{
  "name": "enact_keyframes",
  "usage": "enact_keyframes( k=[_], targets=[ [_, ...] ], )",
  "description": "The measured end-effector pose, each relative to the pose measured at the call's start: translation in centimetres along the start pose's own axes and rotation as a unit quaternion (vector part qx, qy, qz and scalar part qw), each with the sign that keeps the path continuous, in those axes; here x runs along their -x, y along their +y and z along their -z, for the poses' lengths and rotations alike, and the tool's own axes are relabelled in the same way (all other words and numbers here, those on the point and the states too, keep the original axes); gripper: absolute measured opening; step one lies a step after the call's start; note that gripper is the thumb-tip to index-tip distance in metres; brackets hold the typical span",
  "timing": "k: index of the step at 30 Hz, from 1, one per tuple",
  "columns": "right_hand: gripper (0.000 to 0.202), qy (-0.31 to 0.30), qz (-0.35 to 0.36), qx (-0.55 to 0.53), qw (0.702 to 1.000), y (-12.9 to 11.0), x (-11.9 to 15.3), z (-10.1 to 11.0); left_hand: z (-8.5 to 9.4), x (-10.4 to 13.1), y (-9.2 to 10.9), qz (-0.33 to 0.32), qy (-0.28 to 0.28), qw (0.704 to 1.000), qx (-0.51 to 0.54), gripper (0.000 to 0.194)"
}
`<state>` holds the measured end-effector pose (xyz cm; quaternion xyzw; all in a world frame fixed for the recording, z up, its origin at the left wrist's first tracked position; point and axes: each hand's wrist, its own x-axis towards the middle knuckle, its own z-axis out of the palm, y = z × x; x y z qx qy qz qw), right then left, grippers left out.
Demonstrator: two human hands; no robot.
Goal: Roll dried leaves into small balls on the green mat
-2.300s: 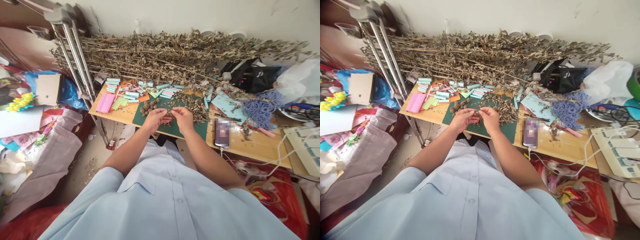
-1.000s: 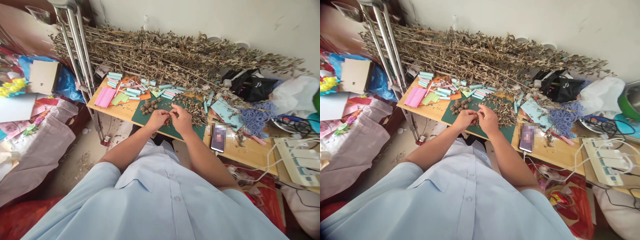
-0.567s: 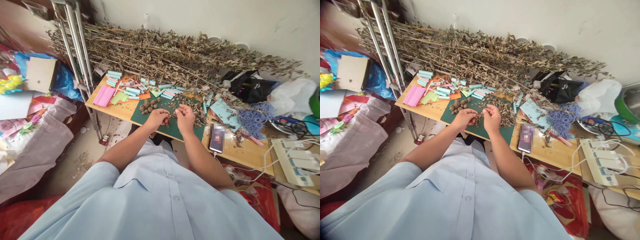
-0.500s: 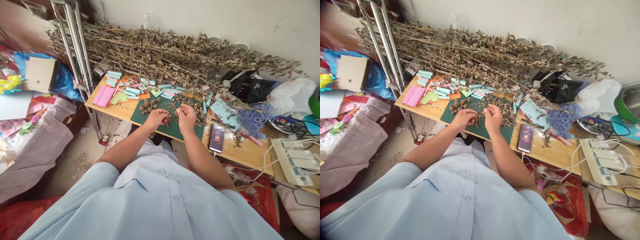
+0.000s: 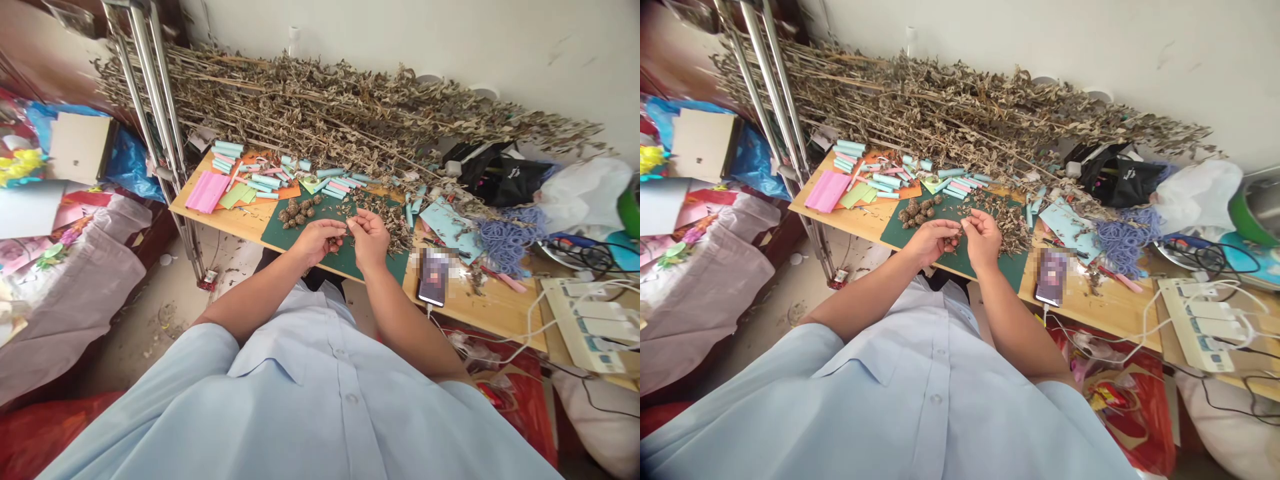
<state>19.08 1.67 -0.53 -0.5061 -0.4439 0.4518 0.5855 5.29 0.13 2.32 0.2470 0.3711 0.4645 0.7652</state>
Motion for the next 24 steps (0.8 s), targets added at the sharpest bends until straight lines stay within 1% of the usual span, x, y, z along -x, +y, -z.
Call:
enact_keyframes(
  k=[3,6,9,14,24],
  targets=[
    [0.040,-0.013,0.011,0.005,1.000,0.2,0.4,0.0,-0.4,0.1,-0.3,-0.017,0.013,1.000,-0.003,0.031],
    [0.038,-0.009,0.029,0.017,0.999,0.2,0.8,0.0,-0.4,0.1,-0.5,-0.010,0.014,1.000,-0.007,0.034],
    [0.038,-0.004,0.040,0.031,0.999,0.2,1.0,0.1,-0.3,0.1,-0.7,0.002,0.014,1.000,-0.010,0.033],
    [0.036,0.009,0.056,0.042,0.997,0.5,1.0,0.5,-0.1,0.3,-0.8,-0.008,0.031,0.998,-0.048,0.029],
    [0.039,0.001,0.047,0.023,0.999,0.4,1.2,0.6,-0.2,0.6,-0.8,-0.017,0.082,0.990,-0.110,0.026]
  ],
)
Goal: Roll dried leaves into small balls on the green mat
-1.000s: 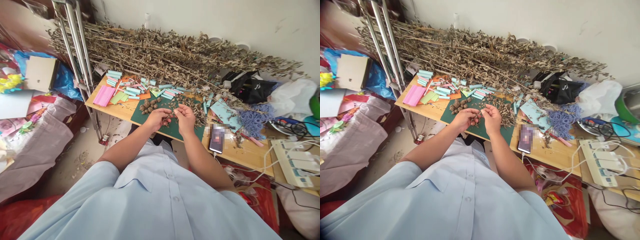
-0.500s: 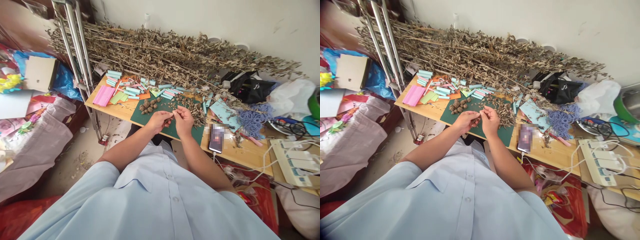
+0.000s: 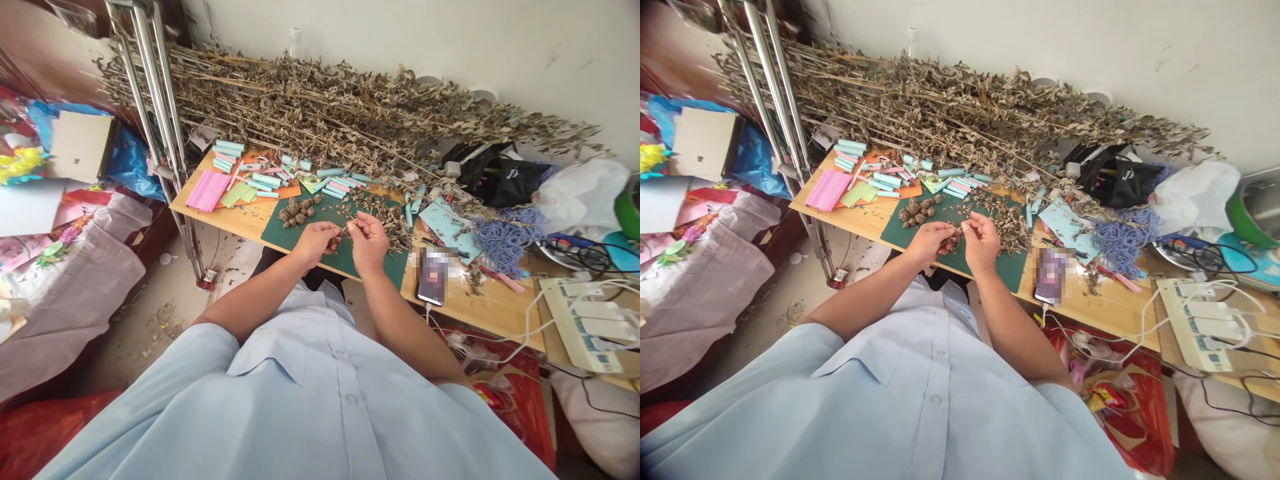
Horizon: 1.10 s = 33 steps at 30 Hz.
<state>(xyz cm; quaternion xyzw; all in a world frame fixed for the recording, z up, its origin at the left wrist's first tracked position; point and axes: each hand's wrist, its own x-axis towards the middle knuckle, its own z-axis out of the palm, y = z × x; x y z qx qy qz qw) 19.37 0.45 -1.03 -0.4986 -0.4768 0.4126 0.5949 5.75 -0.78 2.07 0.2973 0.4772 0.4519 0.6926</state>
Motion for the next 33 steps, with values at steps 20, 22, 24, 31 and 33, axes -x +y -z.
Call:
enact_keyframes(
  k=[20,22,24,31,33],
  targets=[
    [0.041,-0.006,-0.066,0.040,0.997,-0.1,0.2,-0.1,0.6,0.1,-0.2,-0.162,0.101,0.946,-0.262,0.023],
    [0.041,0.004,-0.077,0.035,0.996,-0.1,0.0,-0.1,0.8,-0.2,-0.5,-0.142,0.098,0.959,-0.225,0.023],
    [0.040,-0.011,-0.093,0.037,0.995,-0.1,-0.1,-0.1,0.9,-0.4,-0.8,-0.119,0.090,0.972,-0.182,0.023],
    [0.038,-0.056,-0.104,0.039,0.992,-0.4,0.2,-0.5,1.2,-0.6,-0.9,-0.094,0.077,0.982,-0.146,0.023],
    [0.042,-0.070,-0.095,0.029,0.993,-0.3,0.1,-0.6,1.2,-0.5,-0.8,-0.103,0.075,0.977,-0.170,0.023]
  ],
)
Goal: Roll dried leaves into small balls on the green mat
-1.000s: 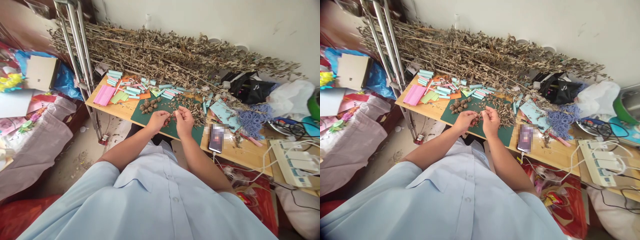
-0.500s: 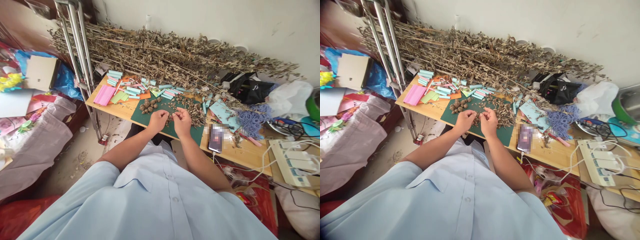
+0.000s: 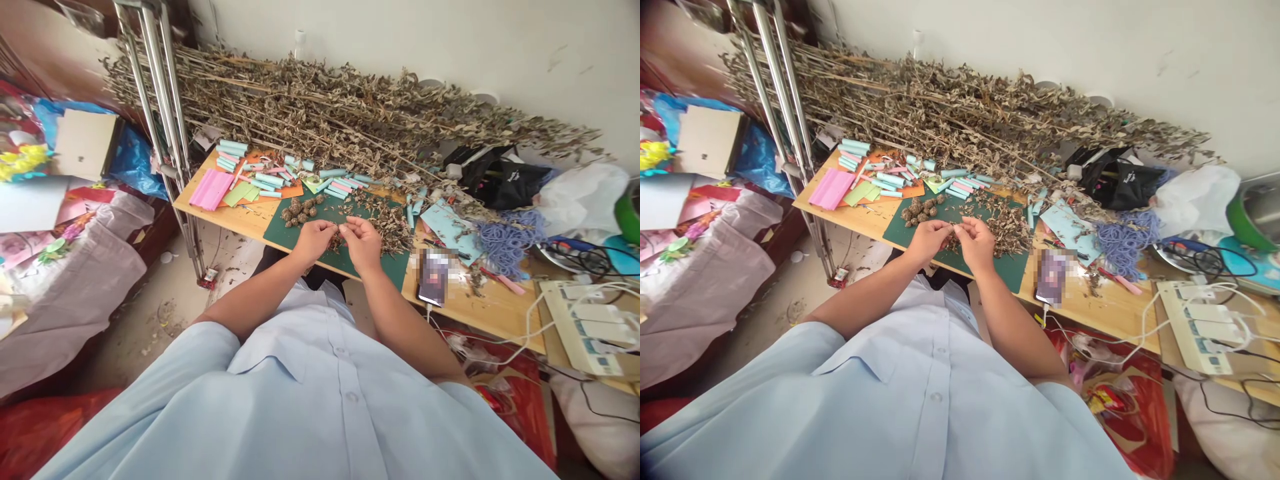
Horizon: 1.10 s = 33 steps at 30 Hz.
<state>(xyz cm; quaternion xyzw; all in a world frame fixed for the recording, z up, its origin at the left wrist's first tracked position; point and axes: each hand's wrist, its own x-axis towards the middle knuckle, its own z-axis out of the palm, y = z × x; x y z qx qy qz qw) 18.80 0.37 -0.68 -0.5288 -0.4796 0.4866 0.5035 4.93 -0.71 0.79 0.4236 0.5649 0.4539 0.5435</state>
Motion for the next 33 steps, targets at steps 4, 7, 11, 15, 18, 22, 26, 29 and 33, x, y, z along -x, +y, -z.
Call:
enact_keyframes(
  k=[4,7,11,15,18,22,26,29,33],
  targets=[
    [0.046,-0.016,0.017,0.004,1.000,0.5,-0.3,0.0,0.0,0.4,0.5,-0.039,-0.006,0.997,-0.064,0.024],
    [0.046,-0.006,0.018,0.008,1.000,0.8,-0.5,0.0,0.0,0.6,0.9,-0.070,-0.017,0.993,-0.095,0.025],
    [0.045,0.044,-0.005,-0.015,0.999,0.7,-0.7,0.2,0.0,0.6,1.0,-0.073,-0.016,0.992,-0.103,0.024],
    [0.046,0.058,-0.016,-0.010,0.998,0.3,-0.8,0.5,0.1,0.4,0.5,-0.030,-0.010,0.998,-0.060,0.025],
    [0.045,0.048,-0.016,-0.009,0.999,0.2,-0.7,0.6,0.2,0.2,0.2,0.004,-0.014,1.000,-0.006,0.024],
    [0.028,0.037,-0.006,0.014,0.999,0.0,0.2,0.8,0.8,-0.1,0.5,0.019,-0.007,0.999,0.047,0.020],
    [0.020,-0.045,0.005,0.067,0.997,-0.5,2.4,0.9,1.7,-0.5,0.9,0.027,0.010,0.997,0.076,0.016],
    [0.015,-0.149,0.043,0.102,0.983,-0.7,4.0,0.7,2.1,-0.5,0.8,0.042,0.004,0.994,0.097,0.016],
    [0.019,-0.110,0.035,0.091,0.989,-0.6,4.2,0.2,2.1,-0.2,0.6,0.048,-0.029,0.993,0.100,0.021]
  ],
)
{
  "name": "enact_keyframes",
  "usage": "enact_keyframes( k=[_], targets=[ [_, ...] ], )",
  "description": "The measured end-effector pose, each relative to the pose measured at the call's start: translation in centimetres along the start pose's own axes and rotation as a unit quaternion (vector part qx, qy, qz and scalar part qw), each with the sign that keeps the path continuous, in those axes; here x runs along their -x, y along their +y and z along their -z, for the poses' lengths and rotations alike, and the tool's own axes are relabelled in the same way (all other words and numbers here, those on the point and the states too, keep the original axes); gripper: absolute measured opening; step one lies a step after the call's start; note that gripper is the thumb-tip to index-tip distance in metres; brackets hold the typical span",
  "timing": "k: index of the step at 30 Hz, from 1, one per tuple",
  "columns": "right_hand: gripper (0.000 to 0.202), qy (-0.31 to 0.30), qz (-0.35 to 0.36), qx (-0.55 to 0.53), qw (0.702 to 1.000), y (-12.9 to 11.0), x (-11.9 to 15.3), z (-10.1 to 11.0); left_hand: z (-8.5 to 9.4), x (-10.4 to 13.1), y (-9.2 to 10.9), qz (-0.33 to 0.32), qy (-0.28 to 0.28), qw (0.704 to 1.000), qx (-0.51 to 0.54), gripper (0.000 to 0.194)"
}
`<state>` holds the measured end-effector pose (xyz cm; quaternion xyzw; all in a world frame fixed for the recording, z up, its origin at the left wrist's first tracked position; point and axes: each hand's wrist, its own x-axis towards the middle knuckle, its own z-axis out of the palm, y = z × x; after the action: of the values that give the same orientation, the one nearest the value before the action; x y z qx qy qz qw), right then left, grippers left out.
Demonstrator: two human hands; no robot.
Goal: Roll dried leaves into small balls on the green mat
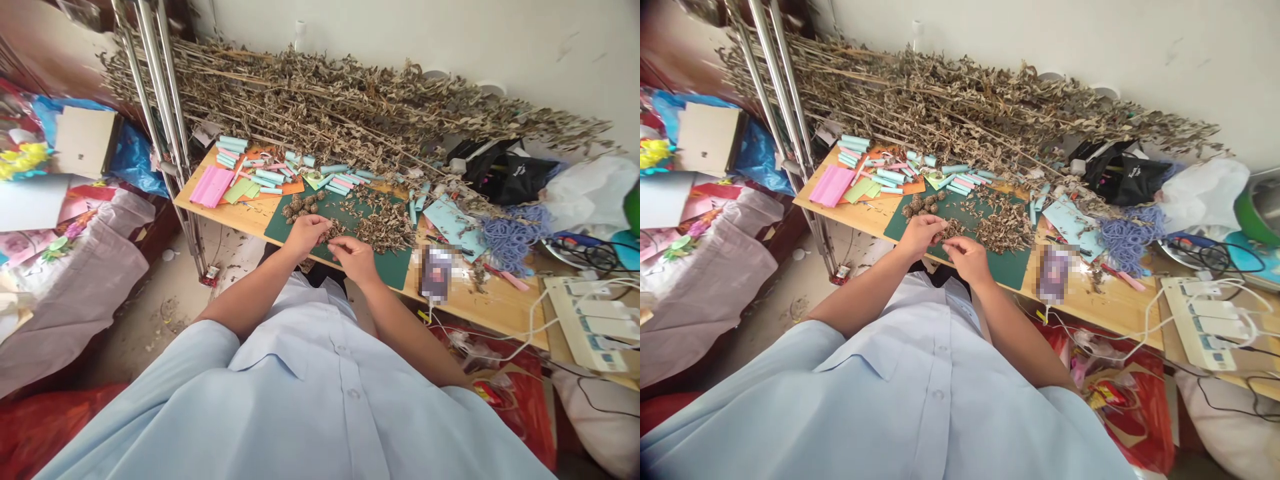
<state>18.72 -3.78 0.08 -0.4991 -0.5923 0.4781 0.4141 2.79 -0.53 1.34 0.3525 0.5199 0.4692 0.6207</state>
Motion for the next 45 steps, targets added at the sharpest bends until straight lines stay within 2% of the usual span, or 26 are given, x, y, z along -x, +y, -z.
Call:
enact_keyframes(
  k=[3,8,12,18,24,28,30,34,39,42,45],
  targets=[
    [0.032,0.089,-0.026,-0.048,0.994,0.2,-1.1,0.0,-0.2,0.4,-0.1,0.000,-0.044,0.999,-0.019,0.024],
    [0.036,0.113,-0.012,-0.076,0.991,0.5,-2.4,0.0,-0.7,0.6,-0.3,0.001,-0.084,0.995,-0.060,0.023],
    [0.031,0.153,0.009,-0.054,0.987,0.8,-2.3,0.4,0.3,0.2,-0.1,-0.010,-0.052,0.997,-0.065,0.022],
    [0.028,0.142,0.036,-0.018,0.989,1.6,-2.5,0.7,2.3,-0.3,0.5,0.006,-0.002,1.000,-0.011,0.020],
    [0.026,0.114,0.072,0.102,0.986,2.4,-3.7,0.4,2.0,-0.1,0.4,0.023,-0.007,1.000,0.008,0.022],
    [0.023,0.129,0.129,0.166,0.969,2.1,-2.6,0.5,2.2,0.3,1.0,0.029,0.010,0.999,0.012,0.020],
    [0.023,0.106,0.159,0.185,0.964,2.0,-1.3,0.3,2.5,0.5,1.3,0.030,0.023,0.999,0.018,0.019],
    [0.024,-0.032,0.190,0.253,0.948,2.7,1.2,-0.6,2.8,0.6,1.5,0.036,0.036,0.998,0.025,0.019],
    [0.028,-0.071,0.196,0.363,0.908,4.0,2.3,-1.4,2.8,0.4,1.1,0.037,0.030,0.999,0.024,0.020],
    [0.028,-0.098,0.216,0.345,0.908,3.9,2.5,-1.4,2.8,0.2,1.0,0.029,0.023,0.999,0.026,0.022],
    [0.021,-0.127,0.224,0.262,0.930,3.6,2.6,-1.1,2.8,0.3,1.0,0.030,0.023,0.999,0.027,0.023]
  ],
)
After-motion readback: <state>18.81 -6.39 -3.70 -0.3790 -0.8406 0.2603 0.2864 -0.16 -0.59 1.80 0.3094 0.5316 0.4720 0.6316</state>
